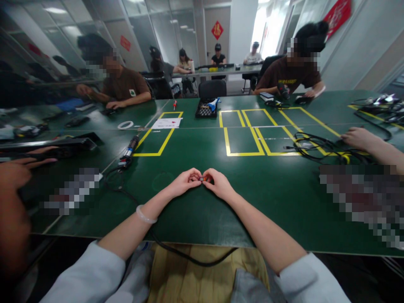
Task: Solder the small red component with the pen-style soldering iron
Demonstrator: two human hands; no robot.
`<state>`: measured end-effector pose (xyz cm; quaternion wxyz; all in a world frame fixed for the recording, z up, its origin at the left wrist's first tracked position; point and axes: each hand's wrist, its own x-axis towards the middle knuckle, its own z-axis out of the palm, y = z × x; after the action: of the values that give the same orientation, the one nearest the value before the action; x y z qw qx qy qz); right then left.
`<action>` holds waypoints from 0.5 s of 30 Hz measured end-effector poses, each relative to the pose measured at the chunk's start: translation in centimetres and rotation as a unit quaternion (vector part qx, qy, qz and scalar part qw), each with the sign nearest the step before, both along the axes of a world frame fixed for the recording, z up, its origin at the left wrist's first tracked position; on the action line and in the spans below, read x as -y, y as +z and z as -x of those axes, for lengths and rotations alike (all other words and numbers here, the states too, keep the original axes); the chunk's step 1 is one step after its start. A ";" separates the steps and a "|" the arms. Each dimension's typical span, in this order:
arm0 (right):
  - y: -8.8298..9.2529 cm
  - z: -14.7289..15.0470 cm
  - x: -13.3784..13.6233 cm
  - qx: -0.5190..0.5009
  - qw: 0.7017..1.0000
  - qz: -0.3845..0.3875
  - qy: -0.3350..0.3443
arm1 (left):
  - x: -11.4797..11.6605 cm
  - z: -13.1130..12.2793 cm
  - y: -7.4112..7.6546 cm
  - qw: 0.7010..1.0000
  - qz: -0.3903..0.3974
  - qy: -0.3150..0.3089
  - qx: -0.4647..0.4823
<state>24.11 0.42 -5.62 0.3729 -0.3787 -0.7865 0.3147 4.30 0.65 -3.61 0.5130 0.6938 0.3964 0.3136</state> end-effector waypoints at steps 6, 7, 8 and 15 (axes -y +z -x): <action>0.0 -0.1 0.0 0.000 1.000 -0.012 -0.005 | -0.1 -0.1 -0.1 1.000 0.002 0.001 -0.003; 0.1 -0.1 0.1 -0.004 1.000 -0.008 -0.004 | -0.1 -0.1 -0.1 1.000 0.003 0.001 -0.005; 0.1 -0.1 0.1 -0.010 1.000 -0.001 -0.002 | -0.1 -0.1 0.0 1.000 0.004 0.001 -0.008; 0.0 -0.2 -0.2 -0.071 0.995 0.073 -0.001 | -0.1 -0.1 -0.1 0.998 -0.048 0.014 -0.040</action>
<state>24.29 0.65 -5.67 0.3991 -0.3823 -0.7328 0.3969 4.35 0.70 -3.71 0.4580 0.7244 0.4105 0.3113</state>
